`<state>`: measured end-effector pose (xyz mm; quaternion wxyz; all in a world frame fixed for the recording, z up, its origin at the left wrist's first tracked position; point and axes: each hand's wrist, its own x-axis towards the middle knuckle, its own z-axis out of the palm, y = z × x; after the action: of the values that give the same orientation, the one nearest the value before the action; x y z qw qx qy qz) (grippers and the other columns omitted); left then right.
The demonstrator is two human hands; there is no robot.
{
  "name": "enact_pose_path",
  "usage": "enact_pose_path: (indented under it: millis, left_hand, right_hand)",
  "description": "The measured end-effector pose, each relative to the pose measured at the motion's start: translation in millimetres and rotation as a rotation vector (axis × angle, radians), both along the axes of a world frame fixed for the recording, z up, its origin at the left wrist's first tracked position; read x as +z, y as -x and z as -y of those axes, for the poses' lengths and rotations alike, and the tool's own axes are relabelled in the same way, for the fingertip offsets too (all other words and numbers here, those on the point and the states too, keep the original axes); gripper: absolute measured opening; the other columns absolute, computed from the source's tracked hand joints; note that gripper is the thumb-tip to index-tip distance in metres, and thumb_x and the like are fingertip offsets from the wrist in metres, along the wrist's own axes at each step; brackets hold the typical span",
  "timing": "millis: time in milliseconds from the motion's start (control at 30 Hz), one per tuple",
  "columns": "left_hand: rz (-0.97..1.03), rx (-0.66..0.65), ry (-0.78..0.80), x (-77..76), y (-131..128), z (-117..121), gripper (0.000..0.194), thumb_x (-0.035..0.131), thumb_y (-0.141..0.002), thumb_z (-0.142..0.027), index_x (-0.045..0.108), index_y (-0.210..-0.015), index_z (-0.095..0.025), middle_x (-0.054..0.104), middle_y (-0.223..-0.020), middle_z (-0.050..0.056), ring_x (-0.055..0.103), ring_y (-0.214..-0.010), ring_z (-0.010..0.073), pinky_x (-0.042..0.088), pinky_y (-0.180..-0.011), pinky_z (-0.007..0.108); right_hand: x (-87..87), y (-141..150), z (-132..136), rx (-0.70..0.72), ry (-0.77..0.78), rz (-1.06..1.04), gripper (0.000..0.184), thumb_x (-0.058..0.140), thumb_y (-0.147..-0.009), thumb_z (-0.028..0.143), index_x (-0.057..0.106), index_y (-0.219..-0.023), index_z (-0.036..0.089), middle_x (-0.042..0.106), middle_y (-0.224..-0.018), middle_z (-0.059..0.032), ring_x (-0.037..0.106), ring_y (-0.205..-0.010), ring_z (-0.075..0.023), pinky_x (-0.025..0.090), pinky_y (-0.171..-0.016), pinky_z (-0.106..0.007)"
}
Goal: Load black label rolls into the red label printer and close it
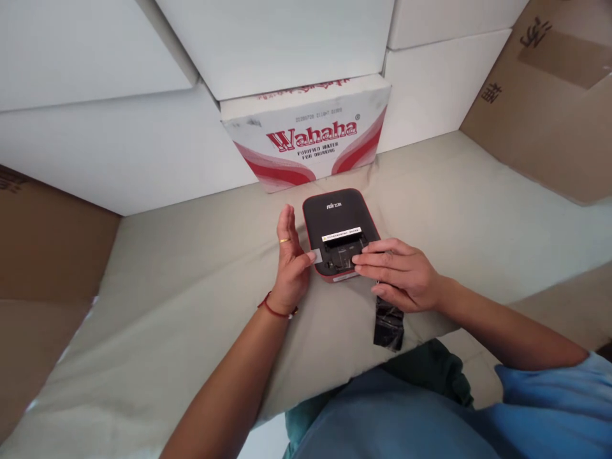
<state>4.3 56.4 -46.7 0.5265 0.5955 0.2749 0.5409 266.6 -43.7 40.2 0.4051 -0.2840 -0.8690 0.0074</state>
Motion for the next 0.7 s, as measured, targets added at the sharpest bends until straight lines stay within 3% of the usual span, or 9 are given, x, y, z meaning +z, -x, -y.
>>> enact_pose_path:
  millis: [100, 200, 367, 567, 700]
  left_hand:
    - [0.011, -0.049, 0.025, -6.2, -3.0, -0.3, 0.104, 0.085, -0.089, -0.063, 0.028, -0.176, -0.057, 0.018, -0.195, -0.012, 0.001, -0.186, 0.0289, 0.005, -0.152, 0.052]
    - [0.030, -0.040, 0.017, -7.1, -7.1, 1.6, 0.105, 0.086, -0.086, -0.066, 0.030, -0.175, -0.055, 0.017, -0.195, -0.011, 0.003, -0.186, 0.0300, 0.006, -0.152, 0.052]
    - [0.036, 0.005, 0.000, -7.7, -11.0, 1.2, 0.104, 0.085, -0.087, -0.068, 0.033, -0.175, -0.052, 0.019, -0.196, -0.008, 0.007, -0.185, 0.0320, 0.011, -0.152, 0.052]
    - [-0.092, 0.071, -0.059, -15.2, -11.3, 1.5, 0.089, 0.072, -0.102, -0.059, 0.027, -0.178, -0.048, 0.011, -0.197, -0.004, 0.003, -0.186, 0.0297, 0.012, -0.152, 0.051]
    - [-0.089, 0.053, -0.043, -22.8, -13.4, -4.0, 0.084, 0.073, -0.102, -0.055, 0.031, -0.176, -0.047, 0.014, -0.196, -0.003, 0.003, -0.186, 0.0290, 0.009, -0.151, 0.053]
  right_hand:
    - [-4.5, 0.2, 2.6, -0.041, -0.006, 0.006, 0.033, 0.062, -0.112, 0.030, 0.079, -0.138, 0.017, 0.089, -0.130, -0.0121, 0.080, -0.125, -0.0252, 0.062, -0.123, -0.048]
    - [-5.0, 0.2, 2.8, -0.063, 0.000, 0.008, 0.031, 0.064, -0.111, 0.029, 0.080, -0.135, 0.018, 0.090, -0.128, -0.0104, 0.081, -0.125, -0.0237, 0.059, -0.127, -0.046]
    - [7.7, -0.2, -3.0, -0.023, 0.018, 0.015, 0.030, 0.069, -0.107, 0.024, 0.081, -0.134, 0.017, 0.091, -0.123, -0.0107, 0.083, -0.120, -0.0240, 0.064, -0.119, -0.045]
    - [30.9, 8.7, -4.5, -0.028, 0.043, 0.124, 0.019, 0.071, -0.107, 0.026, 0.088, -0.114, 0.021, 0.092, -0.111, -0.0096, 0.085, -0.101, -0.0247, 0.072, -0.095, -0.040]
    - [44.6, 13.2, -5.8, -0.093, 0.180, 0.138, 0.026, 0.064, -0.112, 0.035, 0.087, -0.110, 0.024, 0.091, -0.115, -0.0092, 0.087, -0.104, -0.0247, 0.071, -0.095, -0.040]
